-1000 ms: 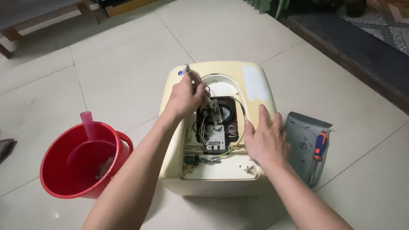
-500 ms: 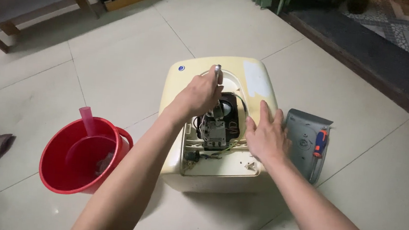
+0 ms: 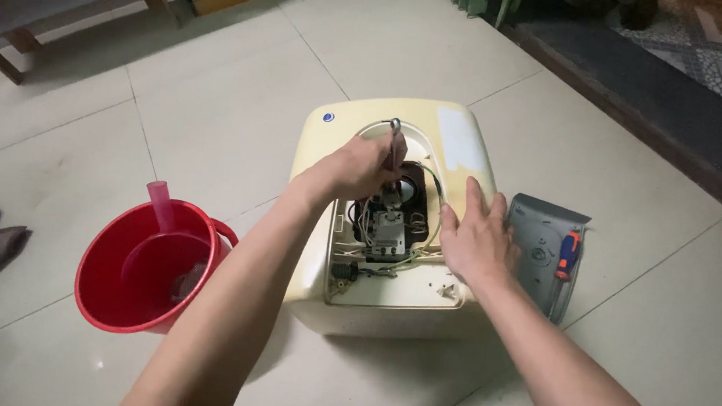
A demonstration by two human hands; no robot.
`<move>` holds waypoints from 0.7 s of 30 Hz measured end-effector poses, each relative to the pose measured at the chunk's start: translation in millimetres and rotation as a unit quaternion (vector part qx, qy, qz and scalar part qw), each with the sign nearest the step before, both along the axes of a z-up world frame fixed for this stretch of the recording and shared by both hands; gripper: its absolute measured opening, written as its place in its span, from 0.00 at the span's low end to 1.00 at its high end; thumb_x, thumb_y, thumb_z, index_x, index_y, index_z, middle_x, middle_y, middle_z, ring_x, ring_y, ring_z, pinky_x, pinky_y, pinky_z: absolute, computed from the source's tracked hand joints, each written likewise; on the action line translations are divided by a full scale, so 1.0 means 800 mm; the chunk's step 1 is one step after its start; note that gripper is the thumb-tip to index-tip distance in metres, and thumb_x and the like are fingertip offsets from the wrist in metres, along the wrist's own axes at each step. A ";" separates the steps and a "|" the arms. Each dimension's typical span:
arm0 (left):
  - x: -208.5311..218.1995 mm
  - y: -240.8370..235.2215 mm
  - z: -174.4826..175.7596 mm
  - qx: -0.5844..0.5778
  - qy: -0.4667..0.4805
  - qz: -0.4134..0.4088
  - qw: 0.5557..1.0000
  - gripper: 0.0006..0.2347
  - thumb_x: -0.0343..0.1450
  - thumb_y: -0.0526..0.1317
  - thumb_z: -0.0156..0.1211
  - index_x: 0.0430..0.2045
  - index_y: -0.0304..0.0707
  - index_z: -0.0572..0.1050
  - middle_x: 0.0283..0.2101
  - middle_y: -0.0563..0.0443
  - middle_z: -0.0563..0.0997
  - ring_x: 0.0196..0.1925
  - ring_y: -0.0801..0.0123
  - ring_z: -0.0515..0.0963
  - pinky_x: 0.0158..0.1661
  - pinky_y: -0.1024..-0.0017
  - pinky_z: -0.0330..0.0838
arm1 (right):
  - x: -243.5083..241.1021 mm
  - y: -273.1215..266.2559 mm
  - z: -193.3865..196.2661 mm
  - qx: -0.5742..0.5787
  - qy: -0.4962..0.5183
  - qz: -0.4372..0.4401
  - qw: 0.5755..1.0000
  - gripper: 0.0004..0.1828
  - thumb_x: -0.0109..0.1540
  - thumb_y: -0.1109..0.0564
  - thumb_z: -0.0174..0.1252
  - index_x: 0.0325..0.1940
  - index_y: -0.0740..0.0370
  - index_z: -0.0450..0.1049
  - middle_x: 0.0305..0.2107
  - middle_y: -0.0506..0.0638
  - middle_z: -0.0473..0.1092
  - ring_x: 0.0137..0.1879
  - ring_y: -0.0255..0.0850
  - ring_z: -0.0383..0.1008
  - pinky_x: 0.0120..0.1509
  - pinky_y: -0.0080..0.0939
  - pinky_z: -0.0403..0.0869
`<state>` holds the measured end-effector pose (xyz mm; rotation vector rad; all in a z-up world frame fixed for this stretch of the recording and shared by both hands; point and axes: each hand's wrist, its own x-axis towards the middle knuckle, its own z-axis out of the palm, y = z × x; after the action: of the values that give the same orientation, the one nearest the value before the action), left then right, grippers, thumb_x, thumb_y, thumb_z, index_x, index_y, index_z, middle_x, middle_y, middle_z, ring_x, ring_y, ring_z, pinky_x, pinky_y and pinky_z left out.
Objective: The person uses a wrench to tighten or loosen components inside the open top of a small beige appliance. They manipulate internal wires and parts with both hands while the appliance remains on the floor.
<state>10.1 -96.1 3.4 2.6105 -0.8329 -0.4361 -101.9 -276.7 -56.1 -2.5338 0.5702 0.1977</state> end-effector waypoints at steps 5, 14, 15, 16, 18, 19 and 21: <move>0.021 0.001 -0.039 -0.019 -0.015 0.020 1.000 0.10 0.71 0.42 0.64 0.42 0.45 0.72 0.42 0.48 0.86 0.53 0.50 0.83 0.57 0.54 0.77 | -0.002 0.003 0.007 0.000 0.002 -0.006 1.000 0.37 0.69 0.35 0.35 0.82 0.44 0.45 0.75 0.61 0.43 0.73 0.72 0.57 0.67 0.74 0.63; 0.024 0.005 -0.087 -0.094 -0.071 0.052 0.992 0.11 0.69 0.43 0.67 0.40 0.49 0.70 0.38 0.53 0.86 0.48 0.55 0.85 0.54 0.58 0.79 | -0.003 0.006 0.008 0.005 -0.003 -0.007 1.000 0.37 0.70 0.36 0.35 0.82 0.46 0.46 0.74 0.63 0.45 0.73 0.72 0.57 0.68 0.73 0.62; 0.023 0.006 -0.094 -0.117 -0.077 0.063 0.988 0.10 0.70 0.42 0.66 0.39 0.49 0.70 0.36 0.55 0.86 0.47 0.56 0.86 0.52 0.58 0.80 | -0.002 0.005 0.005 0.006 -0.002 -0.005 1.000 0.37 0.70 0.35 0.35 0.83 0.46 0.45 0.74 0.63 0.45 0.73 0.71 0.57 0.68 0.74 0.61; 0.019 0.007 -0.096 -0.117 -0.078 0.063 0.988 0.10 0.70 0.42 0.66 0.39 0.49 0.70 0.36 0.55 0.86 0.47 0.56 0.86 0.52 0.58 0.80 | -0.003 0.005 0.007 0.006 -0.003 -0.006 1.000 0.37 0.70 0.35 0.35 0.83 0.46 0.45 0.74 0.63 0.45 0.73 0.71 0.57 0.68 0.74 0.61; 0.012 0.007 -0.101 -0.142 -0.010 0.150 0.978 0.09 0.71 0.41 0.65 0.39 0.45 0.72 0.41 0.51 0.87 0.51 0.51 0.84 0.57 0.56 0.78 | -0.006 0.005 0.011 0.000 0.000 -0.009 1.000 0.38 0.70 0.34 0.35 0.82 0.44 0.45 0.74 0.63 0.45 0.73 0.72 0.57 0.68 0.74 0.61; 0.005 0.011 -0.094 -0.142 -0.010 0.149 0.979 0.09 0.71 0.41 0.65 0.39 0.45 0.72 0.41 0.51 0.87 0.51 0.51 0.84 0.57 0.56 0.78 | -0.004 0.005 0.010 -0.001 -0.001 -0.009 1.000 0.38 0.70 0.34 0.35 0.82 0.44 0.45 0.74 0.63 0.45 0.73 0.72 0.57 0.68 0.74 0.61; -0.008 0.016 -0.081 -0.292 -0.006 0.207 0.934 0.12 0.72 0.48 0.64 0.42 0.47 0.69 0.42 0.45 0.86 0.53 0.50 0.83 0.56 0.49 0.75 | -0.002 0.003 0.007 -0.003 0.004 -0.010 1.000 0.37 0.69 0.34 0.35 0.82 0.43 0.45 0.74 0.61 0.45 0.71 0.72 0.60 0.68 0.74 0.62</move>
<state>3.4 -83.0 -61.3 2.1372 -0.3191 -0.0372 -103.8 -274.2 -50.6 -2.5327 0.5999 0.2005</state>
